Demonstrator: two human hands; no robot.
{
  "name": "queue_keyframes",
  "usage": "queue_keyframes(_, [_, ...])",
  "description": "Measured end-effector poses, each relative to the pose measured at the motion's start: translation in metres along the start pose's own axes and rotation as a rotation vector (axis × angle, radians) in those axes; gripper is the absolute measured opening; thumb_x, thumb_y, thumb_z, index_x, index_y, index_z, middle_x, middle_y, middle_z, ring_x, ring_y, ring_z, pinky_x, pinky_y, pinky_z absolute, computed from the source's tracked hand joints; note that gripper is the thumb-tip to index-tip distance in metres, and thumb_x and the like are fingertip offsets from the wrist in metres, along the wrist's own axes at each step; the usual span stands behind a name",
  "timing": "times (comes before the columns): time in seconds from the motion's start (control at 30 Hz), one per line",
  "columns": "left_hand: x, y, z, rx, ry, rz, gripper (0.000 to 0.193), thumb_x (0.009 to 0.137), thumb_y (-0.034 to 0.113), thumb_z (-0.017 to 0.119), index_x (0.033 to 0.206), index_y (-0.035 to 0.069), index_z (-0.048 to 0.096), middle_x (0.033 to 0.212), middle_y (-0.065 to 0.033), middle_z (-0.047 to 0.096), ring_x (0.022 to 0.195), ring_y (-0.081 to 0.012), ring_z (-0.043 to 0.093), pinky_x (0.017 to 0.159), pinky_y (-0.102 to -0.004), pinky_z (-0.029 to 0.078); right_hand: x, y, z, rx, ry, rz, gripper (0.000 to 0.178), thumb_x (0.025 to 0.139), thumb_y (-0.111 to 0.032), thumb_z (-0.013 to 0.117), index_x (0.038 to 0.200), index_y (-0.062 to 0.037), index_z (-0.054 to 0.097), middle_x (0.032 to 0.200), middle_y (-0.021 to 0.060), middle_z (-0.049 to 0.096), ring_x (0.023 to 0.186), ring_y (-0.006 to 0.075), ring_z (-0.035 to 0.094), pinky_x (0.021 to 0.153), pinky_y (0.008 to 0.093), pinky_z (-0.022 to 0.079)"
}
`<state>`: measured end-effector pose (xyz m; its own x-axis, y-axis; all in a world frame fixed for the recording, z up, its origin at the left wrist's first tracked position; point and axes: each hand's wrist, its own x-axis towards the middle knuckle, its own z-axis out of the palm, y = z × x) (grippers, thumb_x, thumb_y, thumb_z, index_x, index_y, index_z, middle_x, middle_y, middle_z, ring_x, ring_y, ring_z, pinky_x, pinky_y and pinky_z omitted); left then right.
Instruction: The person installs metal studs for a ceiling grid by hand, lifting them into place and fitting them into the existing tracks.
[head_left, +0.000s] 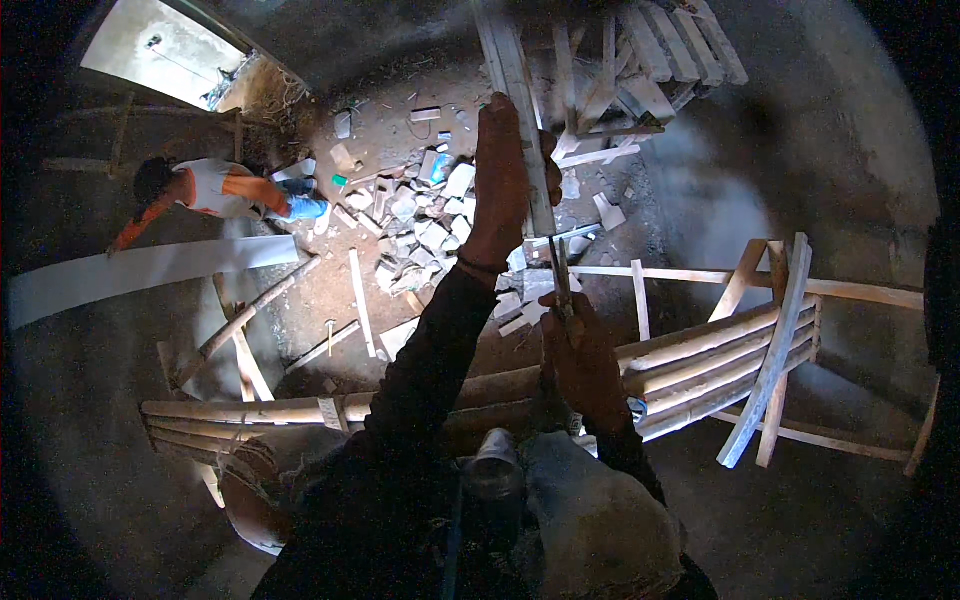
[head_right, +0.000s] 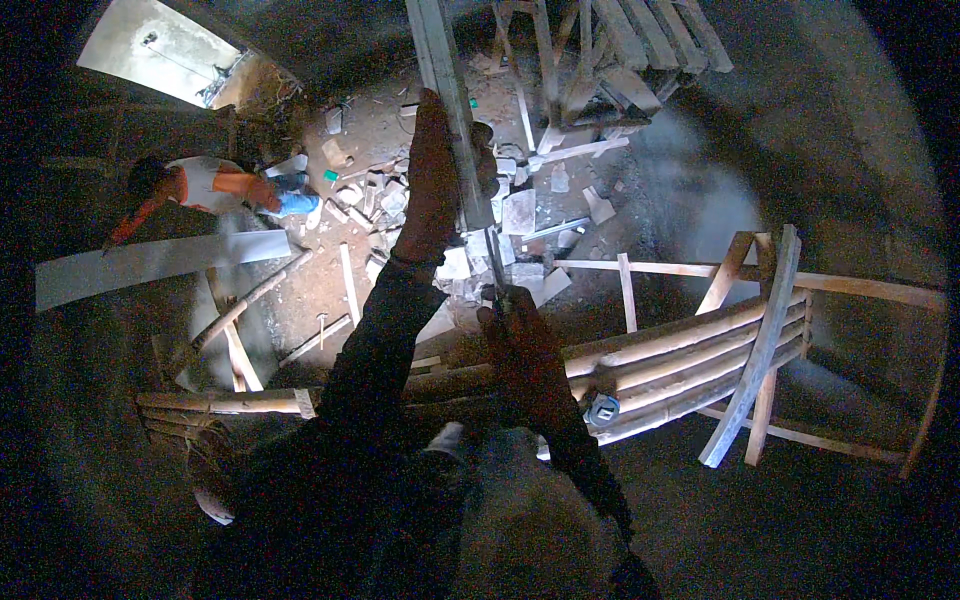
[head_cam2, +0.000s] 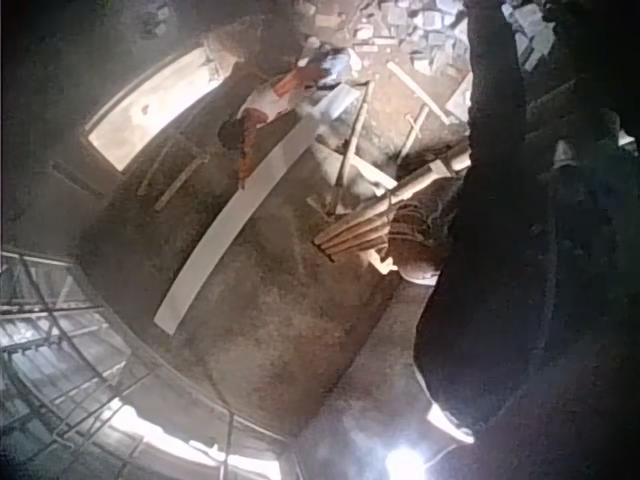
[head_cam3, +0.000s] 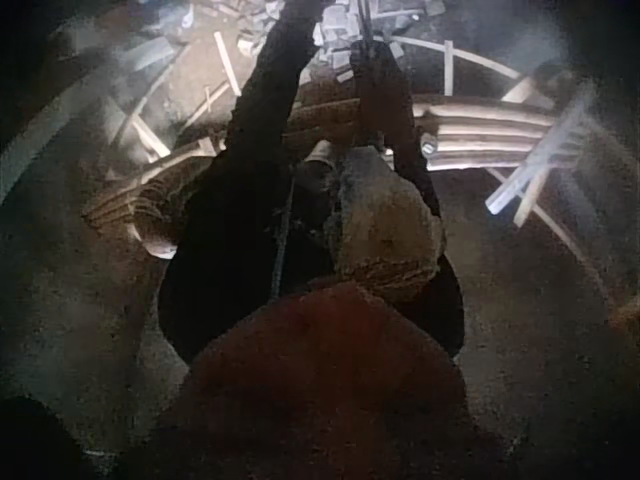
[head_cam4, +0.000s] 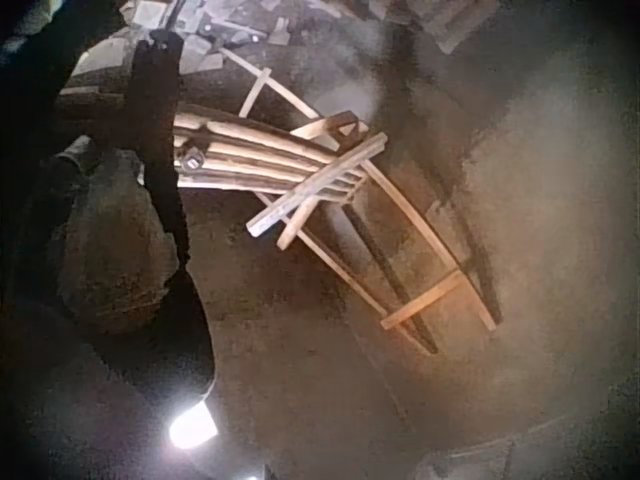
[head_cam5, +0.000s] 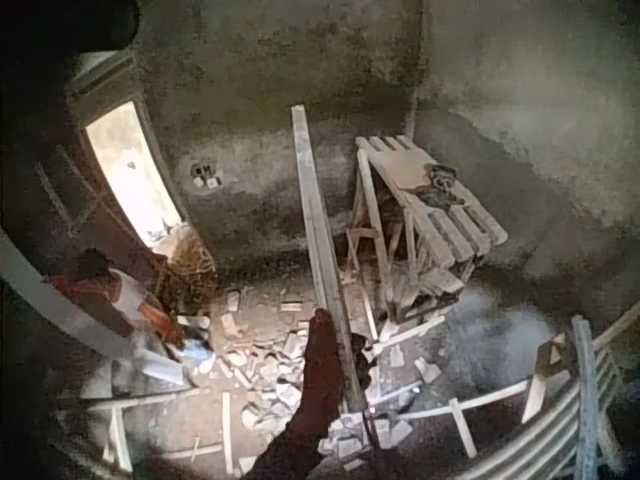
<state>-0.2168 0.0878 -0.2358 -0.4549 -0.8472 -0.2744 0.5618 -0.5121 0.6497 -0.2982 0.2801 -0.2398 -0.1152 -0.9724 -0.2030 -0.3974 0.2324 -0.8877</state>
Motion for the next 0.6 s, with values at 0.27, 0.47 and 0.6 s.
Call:
queue_keyframes(0.27, [-0.013,0.006,0.005,0.163,-0.017,-0.06,0.071,0.089,0.058,0.056,0.135,0.008,0.033,0.128,-0.0178,0.032,0.117,-0.0295,0.024,0.079,-0.0371,0.049,0.01,-0.006,0.004,0.085,0.03,0.161,0.031,0.098,-0.031,0.052,0.116,-0.0056,0.053,0.068,0.004,0.053,0.056,0.0107,0.05,0.052,0.0287,0.04])
queue_keyframes(0.47, [-0.018,0.012,0.004,0.252,-0.04,-0.098,0.084,0.088,0.057,0.058,0.147,0.006,0.028,0.15,-0.0245,0.025,0.144,-0.0357,0.016,0.091,-0.0397,0.053,0.013,-0.005,0.003,0.1,0.011,0.093,0.033,0.098,-0.032,0.052,0.117,-0.0048,0.053,0.069,0.0046,0.054,0.056,0.0108,0.05,0.052,0.0292,0.041])
queue_keyframes(0.6, [-0.013,0.005,0.004,0.151,-0.028,-0.1,0.083,0.088,0.057,0.058,0.146,0.005,0.03,0.149,-0.0243,0.027,0.142,-0.036,0.02,0.086,-0.0384,0.054,0.013,-0.007,0.001,0.037,0.038,0.033,0.035,0.097,-0.033,0.052,0.118,-0.0045,0.053,0.072,0.0072,0.056,0.057,0.0113,0.052,0.052,0.0295,0.041])
